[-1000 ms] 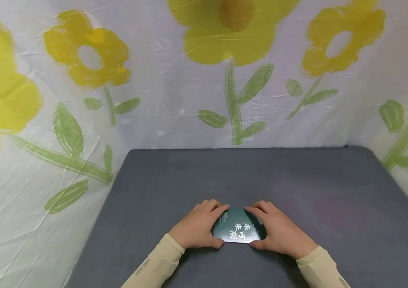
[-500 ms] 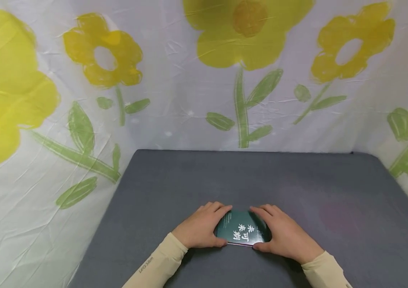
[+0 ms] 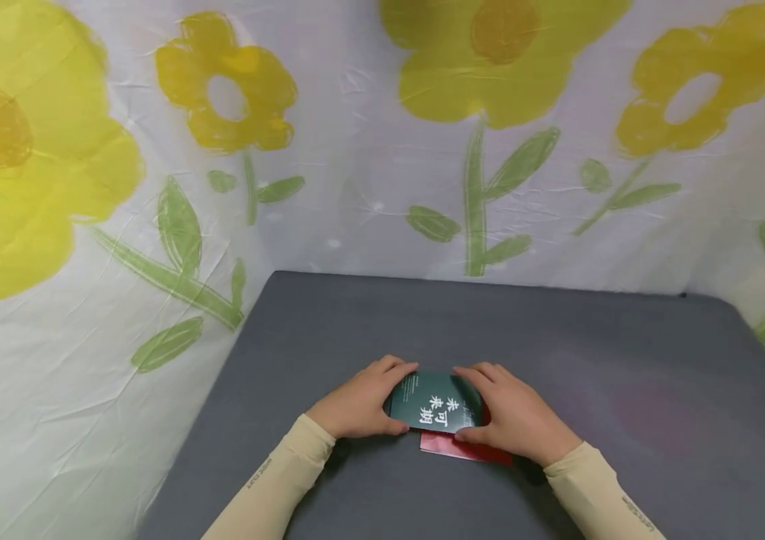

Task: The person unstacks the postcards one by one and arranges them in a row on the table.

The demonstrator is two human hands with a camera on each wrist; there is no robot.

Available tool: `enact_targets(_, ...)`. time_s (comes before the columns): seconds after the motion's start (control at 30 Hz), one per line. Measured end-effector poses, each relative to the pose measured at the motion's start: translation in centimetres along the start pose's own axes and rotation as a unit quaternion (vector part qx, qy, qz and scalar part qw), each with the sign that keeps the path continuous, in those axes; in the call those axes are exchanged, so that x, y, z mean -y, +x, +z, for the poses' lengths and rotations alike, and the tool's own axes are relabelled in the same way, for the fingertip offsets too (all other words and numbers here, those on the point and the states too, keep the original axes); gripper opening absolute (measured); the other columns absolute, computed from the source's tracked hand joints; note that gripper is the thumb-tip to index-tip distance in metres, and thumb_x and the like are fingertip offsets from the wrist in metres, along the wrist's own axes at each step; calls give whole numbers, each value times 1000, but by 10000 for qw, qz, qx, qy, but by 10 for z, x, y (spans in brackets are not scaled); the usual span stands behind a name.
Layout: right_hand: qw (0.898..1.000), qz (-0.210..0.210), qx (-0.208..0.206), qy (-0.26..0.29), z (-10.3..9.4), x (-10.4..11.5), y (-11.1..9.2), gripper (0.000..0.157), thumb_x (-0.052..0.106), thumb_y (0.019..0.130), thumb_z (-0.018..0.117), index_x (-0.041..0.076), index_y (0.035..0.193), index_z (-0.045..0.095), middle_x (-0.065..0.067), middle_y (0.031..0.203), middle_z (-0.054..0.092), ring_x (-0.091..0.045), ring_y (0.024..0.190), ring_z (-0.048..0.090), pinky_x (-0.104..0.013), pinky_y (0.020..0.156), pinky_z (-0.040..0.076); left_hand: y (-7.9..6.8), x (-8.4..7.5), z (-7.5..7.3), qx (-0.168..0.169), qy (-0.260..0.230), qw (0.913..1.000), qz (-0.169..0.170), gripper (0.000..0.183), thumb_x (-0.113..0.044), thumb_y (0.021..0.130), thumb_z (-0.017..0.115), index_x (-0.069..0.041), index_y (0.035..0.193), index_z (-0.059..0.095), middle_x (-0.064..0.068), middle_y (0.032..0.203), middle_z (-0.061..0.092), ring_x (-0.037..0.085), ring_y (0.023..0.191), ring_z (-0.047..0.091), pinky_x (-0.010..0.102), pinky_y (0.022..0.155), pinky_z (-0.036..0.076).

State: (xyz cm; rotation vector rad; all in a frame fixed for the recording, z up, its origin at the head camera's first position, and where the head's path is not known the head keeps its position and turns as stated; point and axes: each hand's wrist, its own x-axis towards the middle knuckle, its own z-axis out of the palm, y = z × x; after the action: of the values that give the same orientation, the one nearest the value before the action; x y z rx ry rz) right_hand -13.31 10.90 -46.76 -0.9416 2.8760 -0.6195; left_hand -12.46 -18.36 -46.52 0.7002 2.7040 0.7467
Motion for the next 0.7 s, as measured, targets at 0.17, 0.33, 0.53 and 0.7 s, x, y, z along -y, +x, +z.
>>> enact_targets(0.17, 10000, -92, 20, 26, 9, 15, 28, 91, 49, 77, 96, 15, 153, 60, -2, 142, 65, -26, 131, 63, -51, 106, 59, -9, 28, -14, 5, -242, 9995, -194, 94, -32, 88, 89, -17, 168, 40, 1, 160, 47, 19, 143, 52, 43, 116, 51)
enact_targets(0.33, 9998, -67, 192, -6, 15, 33, 61, 91, 55, 80, 93, 16, 154, 58, -4, 147, 63, -28, 137, 61, -53, 109, 57, -16, 58, -35, -14, -287, 9988, -388, 96, -34, 88, 90, -20, 169, 39, -1, 166, 43, 20, 149, 48, 45, 119, 48)
enact_targets(0.53, 9996, -46, 226, -140, 32, 51, 101, 89, 60, 81, 90, 16, 152, 60, -5, 145, 64, -27, 135, 62, -51, 109, 58, -22, 89, -60, -62, -317, 9974, -645, 97, -29, 89, 90, -20, 170, 37, 2, 171, 38, 25, 154, 46, 50, 119, 47)
enact_targets(0.7, 9997, -99, 180, -114, 41, 64, 126, 87, 60, 82, 90, 16, 152, 60, -5, 144, 66, -27, 134, 63, -51, 109, 57, -26, 110, -73, 29, -296, 9954, -913, 98, -27, 89, 90, -20, 170, 35, 4, 172, 36, 26, 155, 44, 50, 120, 46)
